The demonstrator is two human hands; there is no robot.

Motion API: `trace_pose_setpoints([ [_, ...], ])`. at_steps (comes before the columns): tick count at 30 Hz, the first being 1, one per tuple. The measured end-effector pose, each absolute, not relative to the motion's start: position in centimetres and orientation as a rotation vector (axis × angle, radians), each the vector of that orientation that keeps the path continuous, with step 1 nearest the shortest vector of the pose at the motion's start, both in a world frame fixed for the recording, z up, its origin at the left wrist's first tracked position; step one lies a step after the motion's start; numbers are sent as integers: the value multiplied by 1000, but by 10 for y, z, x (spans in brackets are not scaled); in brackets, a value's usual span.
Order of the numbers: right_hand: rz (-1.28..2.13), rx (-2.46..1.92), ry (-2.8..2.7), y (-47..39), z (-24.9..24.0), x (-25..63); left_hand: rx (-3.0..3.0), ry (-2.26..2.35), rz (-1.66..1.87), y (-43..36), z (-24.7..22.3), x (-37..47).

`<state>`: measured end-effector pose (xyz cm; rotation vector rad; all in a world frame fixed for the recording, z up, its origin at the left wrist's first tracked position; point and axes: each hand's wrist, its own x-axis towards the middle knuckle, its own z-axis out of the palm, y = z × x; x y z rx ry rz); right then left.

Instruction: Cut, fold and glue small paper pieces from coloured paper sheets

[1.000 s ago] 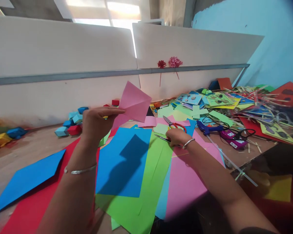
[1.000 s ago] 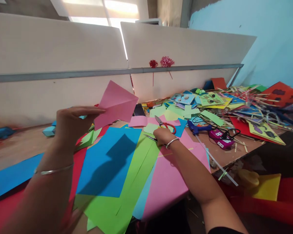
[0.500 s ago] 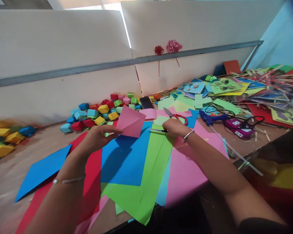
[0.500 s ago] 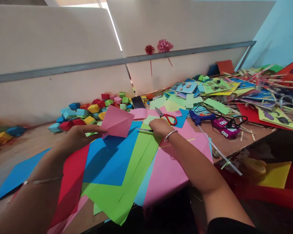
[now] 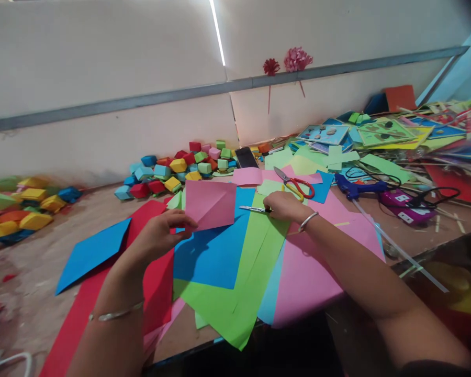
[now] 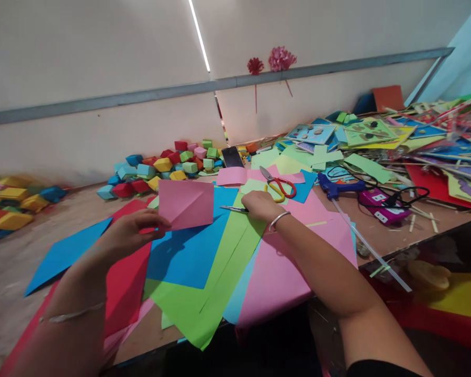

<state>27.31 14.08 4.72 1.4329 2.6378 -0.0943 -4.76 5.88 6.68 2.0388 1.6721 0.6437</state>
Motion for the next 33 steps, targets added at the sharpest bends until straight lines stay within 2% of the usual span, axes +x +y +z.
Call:
trace_pose_setpoints([
  [10,-192,1380,2665,145,47,269,1798,1632,571,71,33,-33],
  [17,-248,1318,2677,145,53,275,2063,1807,509,73,22,-34],
  [26,-151,1438,2627,151,60,286,1981,1754,755,73,14,-31],
  [33,-184,1449,2618,146,64,282,1945,1803,705,72,16,-34],
])
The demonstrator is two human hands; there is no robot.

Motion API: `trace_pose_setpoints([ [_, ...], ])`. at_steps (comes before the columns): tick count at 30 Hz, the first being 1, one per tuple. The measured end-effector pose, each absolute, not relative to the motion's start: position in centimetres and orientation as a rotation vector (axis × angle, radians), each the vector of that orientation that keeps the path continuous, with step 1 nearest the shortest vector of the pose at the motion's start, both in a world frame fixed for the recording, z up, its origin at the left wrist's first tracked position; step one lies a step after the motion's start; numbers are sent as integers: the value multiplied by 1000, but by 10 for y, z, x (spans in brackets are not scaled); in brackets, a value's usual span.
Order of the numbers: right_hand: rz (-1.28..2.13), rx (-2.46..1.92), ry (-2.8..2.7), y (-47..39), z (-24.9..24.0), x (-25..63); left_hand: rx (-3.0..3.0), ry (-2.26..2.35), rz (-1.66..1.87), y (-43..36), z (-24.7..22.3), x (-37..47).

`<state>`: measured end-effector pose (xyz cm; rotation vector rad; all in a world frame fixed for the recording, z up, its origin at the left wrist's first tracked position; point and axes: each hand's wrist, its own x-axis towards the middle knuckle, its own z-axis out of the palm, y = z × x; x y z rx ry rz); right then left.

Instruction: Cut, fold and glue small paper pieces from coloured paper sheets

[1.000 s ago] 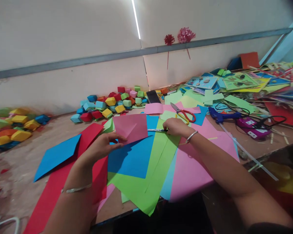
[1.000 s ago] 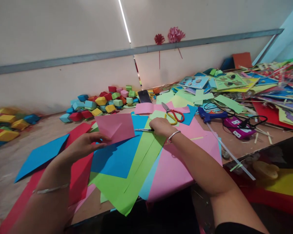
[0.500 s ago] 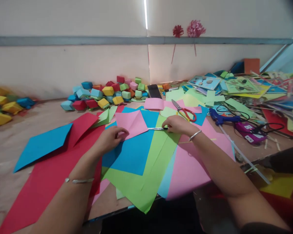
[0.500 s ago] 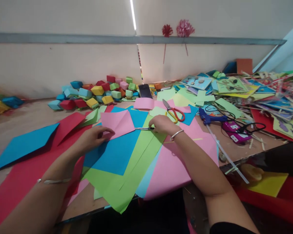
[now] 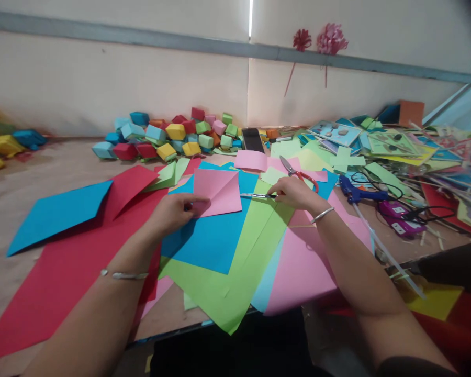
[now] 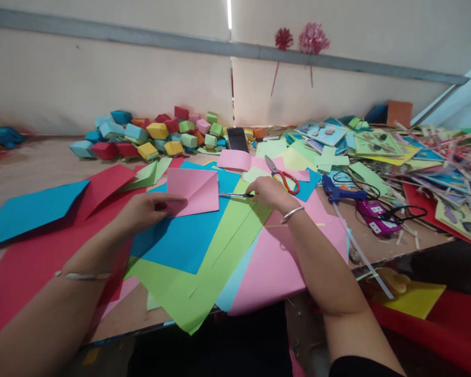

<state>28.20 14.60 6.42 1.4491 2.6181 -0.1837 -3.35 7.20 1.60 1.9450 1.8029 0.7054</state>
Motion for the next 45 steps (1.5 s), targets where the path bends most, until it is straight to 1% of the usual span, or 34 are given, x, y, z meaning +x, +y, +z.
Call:
trace_pose_setpoints([
  [5,-207,1591,2575,146,65,281,1918,1774,710,73,12,-37],
  [13,-239,1575,2592,144,61,277,1913,1823,672,74,8,-42],
  [19,-161,1803,2539,150,59,284,1935,1848,664,74,12,-40],
  [22,-176,1692,2580,149,57,281,1936,1852,658,74,12,-40],
  [29,-251,1240,2735,147,58,270,1940,1844,646,75,11,-41],
  [32,-198,1160,2742,164,63,265,1920,1831,603,79,18,-38],
  [35,-151,1080,2726,182,69,257,1958,1913,498,86,27,-31],
  [40,-79,1034,2746,184,58,243,2075,1998,290,94,33,-18],
  [45,-141,1018,2874,173,41,249,2163,2116,335,91,23,-13],
])
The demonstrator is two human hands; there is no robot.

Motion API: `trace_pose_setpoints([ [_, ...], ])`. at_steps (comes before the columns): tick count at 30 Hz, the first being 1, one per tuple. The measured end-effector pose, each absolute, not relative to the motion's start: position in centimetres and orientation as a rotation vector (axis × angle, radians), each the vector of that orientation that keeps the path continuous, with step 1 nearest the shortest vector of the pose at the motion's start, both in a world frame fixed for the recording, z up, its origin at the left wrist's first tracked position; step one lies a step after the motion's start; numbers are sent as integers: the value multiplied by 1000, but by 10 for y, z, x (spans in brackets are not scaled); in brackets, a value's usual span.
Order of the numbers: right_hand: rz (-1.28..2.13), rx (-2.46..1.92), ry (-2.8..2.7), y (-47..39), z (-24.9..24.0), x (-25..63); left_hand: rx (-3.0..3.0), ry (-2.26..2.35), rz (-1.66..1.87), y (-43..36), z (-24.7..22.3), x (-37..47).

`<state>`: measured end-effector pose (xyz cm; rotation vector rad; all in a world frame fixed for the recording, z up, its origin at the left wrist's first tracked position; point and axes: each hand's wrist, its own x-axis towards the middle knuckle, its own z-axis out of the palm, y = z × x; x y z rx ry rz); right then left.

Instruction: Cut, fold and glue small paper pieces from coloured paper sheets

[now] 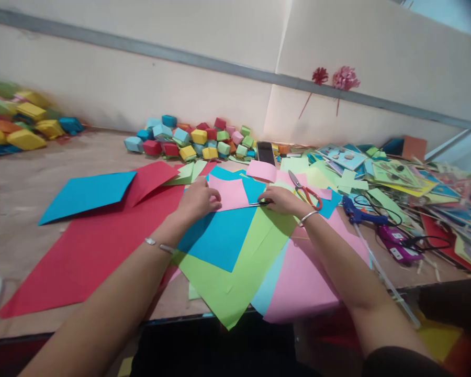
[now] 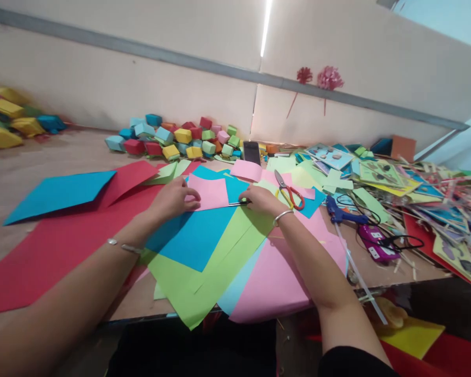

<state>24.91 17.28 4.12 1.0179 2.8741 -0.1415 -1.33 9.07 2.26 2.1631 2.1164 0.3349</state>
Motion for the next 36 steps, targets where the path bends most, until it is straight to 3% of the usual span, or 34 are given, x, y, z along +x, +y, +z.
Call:
trace_pose_setpoints([
  [8,-184,905,2982,173,34,257,2663,1857,706,84,13,-5],
  [18,-175,832,2951,171,39,262,2474,1623,48,86,0,10],
  [36,-232,690,2868,163,51,265,2465,1625,-76,80,11,18],
])
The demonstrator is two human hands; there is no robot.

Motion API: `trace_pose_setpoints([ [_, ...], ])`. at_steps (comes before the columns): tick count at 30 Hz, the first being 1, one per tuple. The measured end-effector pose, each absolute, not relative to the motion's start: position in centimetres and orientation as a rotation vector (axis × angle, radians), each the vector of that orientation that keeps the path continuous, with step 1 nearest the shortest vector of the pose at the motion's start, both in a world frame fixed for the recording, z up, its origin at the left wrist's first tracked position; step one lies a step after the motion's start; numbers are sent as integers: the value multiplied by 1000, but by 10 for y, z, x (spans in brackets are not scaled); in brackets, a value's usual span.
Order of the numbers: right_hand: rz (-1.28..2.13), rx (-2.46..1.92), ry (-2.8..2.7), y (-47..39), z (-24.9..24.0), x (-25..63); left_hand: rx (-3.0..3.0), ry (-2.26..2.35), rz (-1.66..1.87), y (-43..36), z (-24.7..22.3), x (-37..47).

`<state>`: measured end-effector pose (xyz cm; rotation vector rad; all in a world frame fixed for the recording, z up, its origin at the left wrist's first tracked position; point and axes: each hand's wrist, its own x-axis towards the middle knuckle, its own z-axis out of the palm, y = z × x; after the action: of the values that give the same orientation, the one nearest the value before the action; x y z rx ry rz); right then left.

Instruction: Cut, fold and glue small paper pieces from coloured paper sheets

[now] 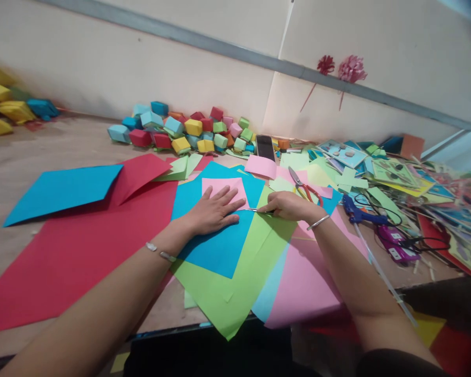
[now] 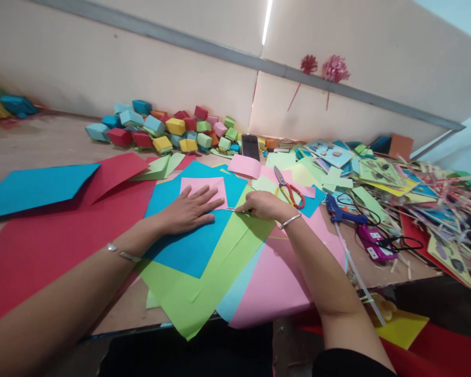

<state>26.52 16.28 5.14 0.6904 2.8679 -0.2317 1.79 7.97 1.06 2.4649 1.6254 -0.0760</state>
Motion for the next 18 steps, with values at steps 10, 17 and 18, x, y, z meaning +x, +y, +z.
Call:
trace_pose_setpoints([
  [10,-103,694,2837,146,54,251,2493,1619,3,82,3,14],
  [17,-80,689,2812,135,54,240,2502,1602,-10,77,3,24],
  [18,-83,690,2811,134,54,240,2502,1592,-3,76,4,26],
])
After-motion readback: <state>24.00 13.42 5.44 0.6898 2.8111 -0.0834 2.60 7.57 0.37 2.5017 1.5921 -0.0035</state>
